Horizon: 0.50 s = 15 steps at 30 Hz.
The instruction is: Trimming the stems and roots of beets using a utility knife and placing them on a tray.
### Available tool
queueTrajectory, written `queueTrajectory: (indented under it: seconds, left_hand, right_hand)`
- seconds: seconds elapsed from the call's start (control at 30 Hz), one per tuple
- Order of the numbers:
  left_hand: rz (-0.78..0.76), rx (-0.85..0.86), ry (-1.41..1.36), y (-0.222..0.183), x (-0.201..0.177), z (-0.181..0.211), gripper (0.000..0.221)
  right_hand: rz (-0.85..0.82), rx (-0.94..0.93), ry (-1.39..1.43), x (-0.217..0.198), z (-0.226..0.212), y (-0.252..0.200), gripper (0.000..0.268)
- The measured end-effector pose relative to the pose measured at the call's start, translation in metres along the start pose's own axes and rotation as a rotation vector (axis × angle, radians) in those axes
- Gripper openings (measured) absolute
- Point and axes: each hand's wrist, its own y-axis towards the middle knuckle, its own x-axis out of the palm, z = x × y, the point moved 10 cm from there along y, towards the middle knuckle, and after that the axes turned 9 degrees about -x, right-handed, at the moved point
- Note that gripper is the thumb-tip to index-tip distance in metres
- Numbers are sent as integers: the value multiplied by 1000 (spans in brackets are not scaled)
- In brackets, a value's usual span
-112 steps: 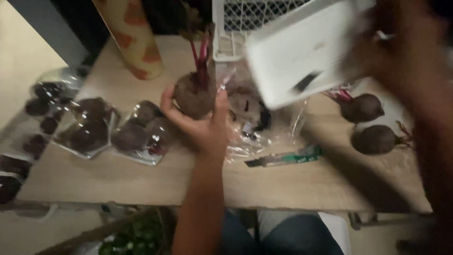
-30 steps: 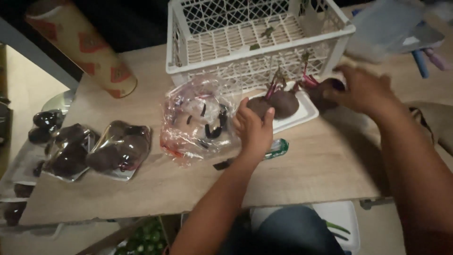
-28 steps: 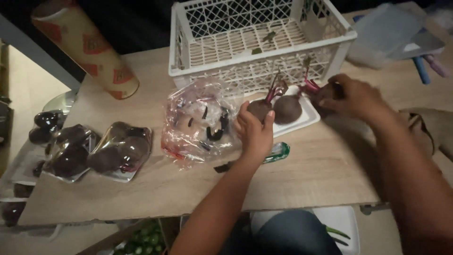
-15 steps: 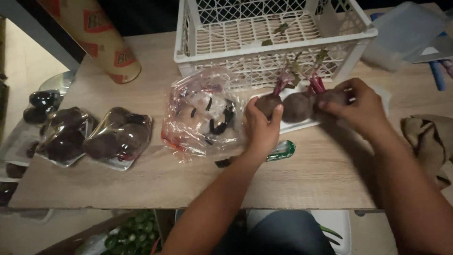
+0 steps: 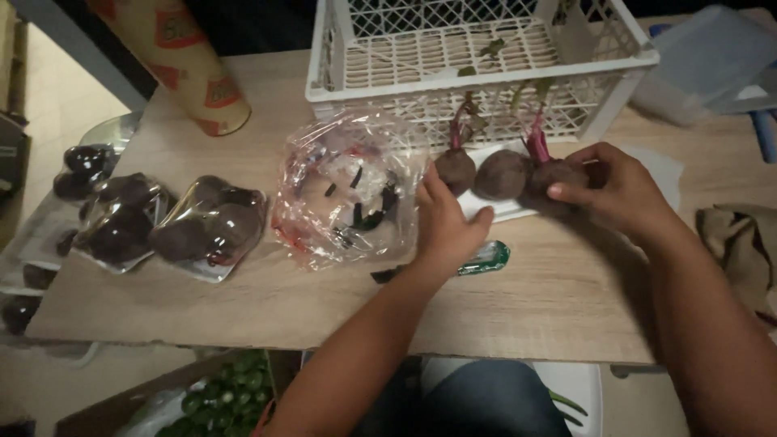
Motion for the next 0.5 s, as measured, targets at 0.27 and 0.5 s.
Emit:
queueTrajectory:
  seconds: [0.27, 0.5]
  left_hand:
    - [-110, 62, 99, -29, 12, 6, 123]
    - [231, 883, 750, -176, -19, 96, 13]
  right_hand:
    - [204, -92, 177, -2, 30, 14, 54]
    - [77, -69, 307, -2, 43, 19, 56]
